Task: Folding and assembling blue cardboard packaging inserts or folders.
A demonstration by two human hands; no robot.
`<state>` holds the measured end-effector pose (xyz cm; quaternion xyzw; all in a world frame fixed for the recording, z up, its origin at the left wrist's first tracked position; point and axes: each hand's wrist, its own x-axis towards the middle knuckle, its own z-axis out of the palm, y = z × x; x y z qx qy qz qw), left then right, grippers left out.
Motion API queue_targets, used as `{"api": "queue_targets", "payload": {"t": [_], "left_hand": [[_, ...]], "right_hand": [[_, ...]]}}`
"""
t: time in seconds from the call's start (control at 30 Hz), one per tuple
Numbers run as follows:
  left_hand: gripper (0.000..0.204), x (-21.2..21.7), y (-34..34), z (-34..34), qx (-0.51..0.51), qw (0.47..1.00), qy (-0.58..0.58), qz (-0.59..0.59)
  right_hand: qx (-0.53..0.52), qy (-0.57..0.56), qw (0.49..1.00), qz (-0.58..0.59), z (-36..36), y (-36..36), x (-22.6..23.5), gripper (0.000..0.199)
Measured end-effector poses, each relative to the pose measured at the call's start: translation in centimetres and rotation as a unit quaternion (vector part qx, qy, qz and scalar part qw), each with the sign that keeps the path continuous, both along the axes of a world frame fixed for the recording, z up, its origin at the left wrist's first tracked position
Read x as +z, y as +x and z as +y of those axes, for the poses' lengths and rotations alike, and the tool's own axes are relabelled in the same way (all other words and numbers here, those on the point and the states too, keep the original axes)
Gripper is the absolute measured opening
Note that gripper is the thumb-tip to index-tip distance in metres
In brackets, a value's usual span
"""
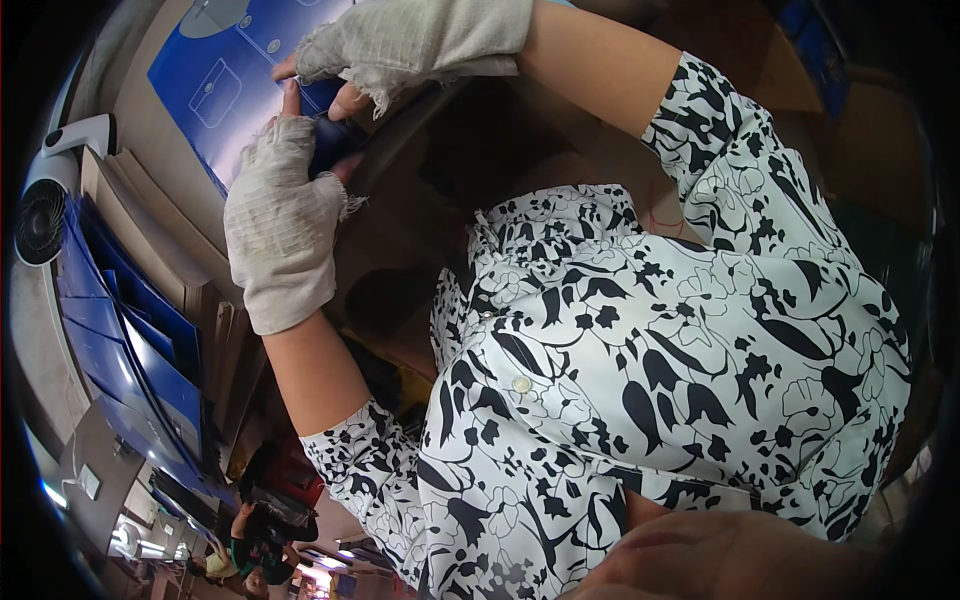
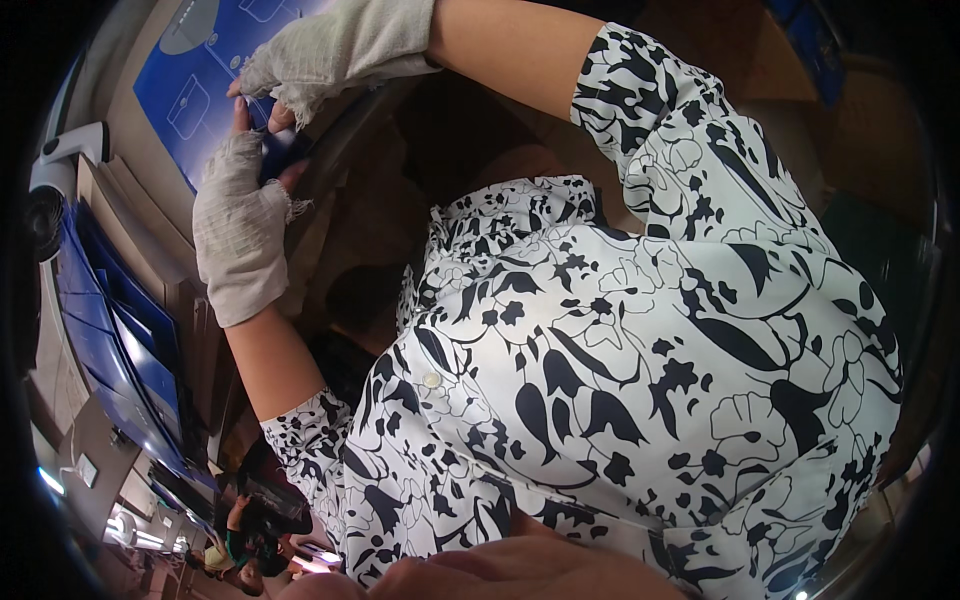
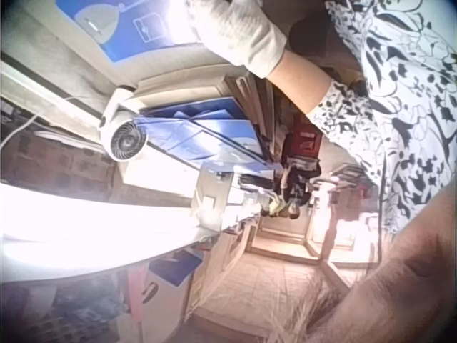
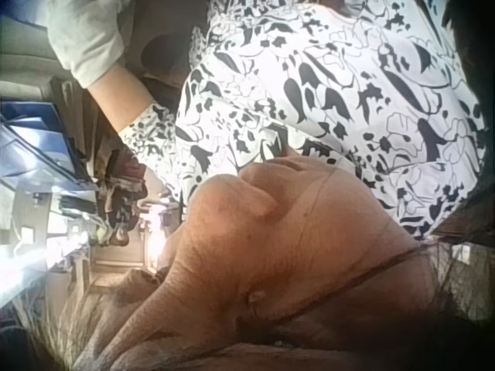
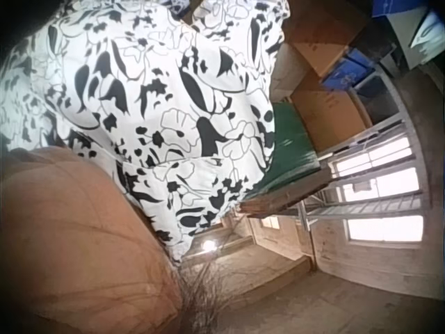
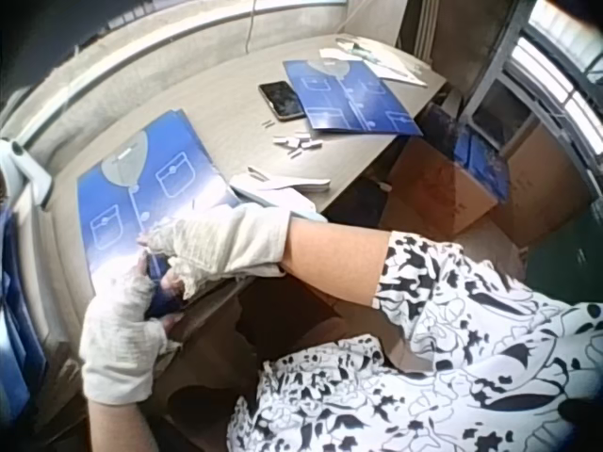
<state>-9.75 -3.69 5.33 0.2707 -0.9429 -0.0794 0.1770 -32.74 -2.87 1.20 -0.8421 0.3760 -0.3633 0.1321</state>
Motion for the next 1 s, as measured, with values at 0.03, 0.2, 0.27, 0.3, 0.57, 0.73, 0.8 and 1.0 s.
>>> {"api": "queue_targets", "payload": {"t": [0.03, 0.2, 0.27, 0.3, 0.57, 0.73, 0.8, 1.0], "left_hand": [[0.081, 0.4, 0.5, 0.2, 0.018, 1.0, -0.007, -0.012], [0.08, 0.6, 0.7, -0.3, -0.001, 0.999, 0.034, 0.003], [0.079, 0.8, 0.5, -0.4, 0.002, 1.0, 0.026, -0.006], [0.079, 0.9, 0.5, -0.4, 0.002, 0.999, 0.045, 0.001], [0.087, -0.9, -0.6, 0.3, 0.017, 0.995, 0.059, 0.082], [0.093, -1.5, -1.9, 2.5, 0.141, 0.986, -0.025, 0.084], [0.097, -1.4, -2.4, 2.6, 0.162, 0.985, 0.024, 0.061], [0.091, -1.6, -3.9, 1.8, 0.181, 0.981, -0.073, 0.017]], "right_hand": [[0.007, -0.003, 1.0, -0.003, -0.3, 0.5, 0.2, 0.066], [0.035, -0.007, 0.999, -0.016, -0.7, 0.4, 0.1, 0.062], [0.031, -0.001, 0.999, -0.011, -0.5, 0.2, 0.4, 0.06], [0.027, 0.005, 1.0, -0.006, -0.3, 0.2, 0.7, 0.057], [0.008, 0.112, 0.993, 0.027, 3.0, -0.5, 5.3, 0.042], [0.023, 0.099, 0.994, 0.034, 3.2, 0.2, 6.2, 0.043], [0.025, 0.096, 0.994, 0.033, 3.2, 0.3, 6.3, 0.043], [0.028, 0.093, 0.995, 0.029, 3.0, 0.3, 6.4, 0.044]]}}
